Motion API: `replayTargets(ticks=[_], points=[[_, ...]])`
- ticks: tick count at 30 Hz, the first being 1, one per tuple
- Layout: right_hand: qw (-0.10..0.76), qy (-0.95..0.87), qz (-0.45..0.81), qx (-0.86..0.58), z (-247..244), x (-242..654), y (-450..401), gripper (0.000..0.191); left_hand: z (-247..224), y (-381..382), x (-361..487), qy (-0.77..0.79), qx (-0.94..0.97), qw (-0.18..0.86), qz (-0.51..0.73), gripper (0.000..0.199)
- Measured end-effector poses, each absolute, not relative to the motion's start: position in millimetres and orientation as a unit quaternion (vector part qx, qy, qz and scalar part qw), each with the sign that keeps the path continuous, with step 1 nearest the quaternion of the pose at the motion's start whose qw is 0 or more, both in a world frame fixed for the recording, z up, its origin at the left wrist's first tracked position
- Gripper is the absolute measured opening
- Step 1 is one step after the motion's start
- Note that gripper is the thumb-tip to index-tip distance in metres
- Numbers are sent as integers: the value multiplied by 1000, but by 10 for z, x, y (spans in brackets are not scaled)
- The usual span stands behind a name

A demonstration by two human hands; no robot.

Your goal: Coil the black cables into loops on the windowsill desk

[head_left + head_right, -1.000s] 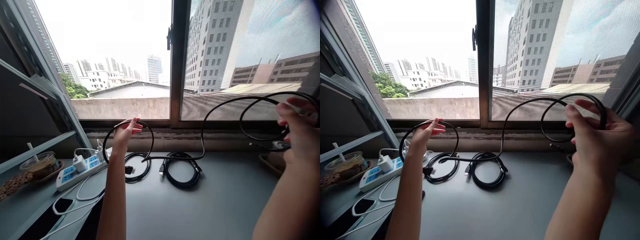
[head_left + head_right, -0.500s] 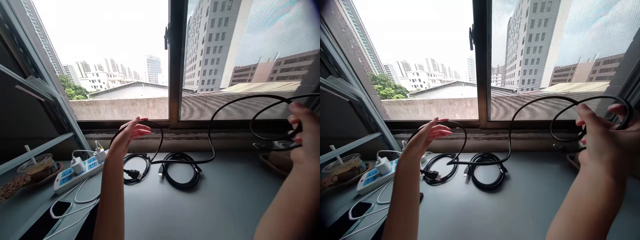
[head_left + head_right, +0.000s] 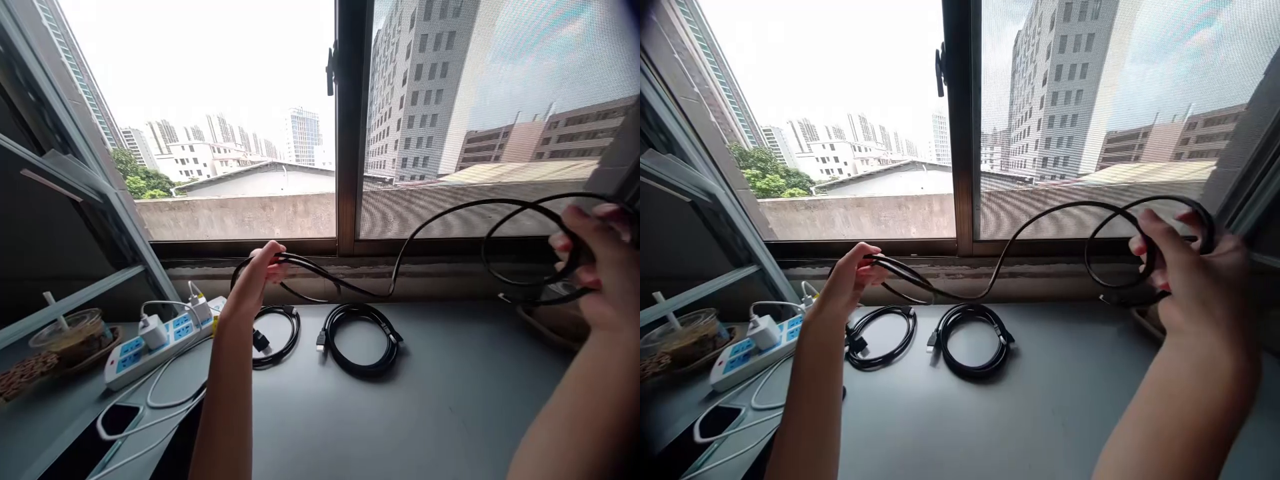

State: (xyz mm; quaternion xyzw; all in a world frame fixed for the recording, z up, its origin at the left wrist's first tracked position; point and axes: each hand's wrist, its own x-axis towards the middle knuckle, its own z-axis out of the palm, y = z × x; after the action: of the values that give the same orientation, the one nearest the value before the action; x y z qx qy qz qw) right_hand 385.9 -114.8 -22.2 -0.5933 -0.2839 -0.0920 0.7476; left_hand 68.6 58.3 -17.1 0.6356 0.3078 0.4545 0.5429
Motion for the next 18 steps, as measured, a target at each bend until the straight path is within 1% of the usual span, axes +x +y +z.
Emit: replayTargets(ticks=[3,8,10,12,15,18], points=[[767,-296,2,-569,-144,3658,-1174,25,-180,646,666,319,594,507,537,24],[761,-286,83,-577,-85,3543,-1139,23,-152,685,576,298,571,486,590,29],[757,-330,132,-548,-102,3485,-1065,22,-132,654,572,272,580,482,598,30],[728,-409,200,-512,-139,3379,-952,24,-119,599,611,258,583,478,605,33],[646,-502,321,-477,-197,3147,-769,32,-126,507,728,257,577,466,619,38],[588,-548,378,-459,-204,2917,-667,42,-161,446,842,276,564,441,641,36]])
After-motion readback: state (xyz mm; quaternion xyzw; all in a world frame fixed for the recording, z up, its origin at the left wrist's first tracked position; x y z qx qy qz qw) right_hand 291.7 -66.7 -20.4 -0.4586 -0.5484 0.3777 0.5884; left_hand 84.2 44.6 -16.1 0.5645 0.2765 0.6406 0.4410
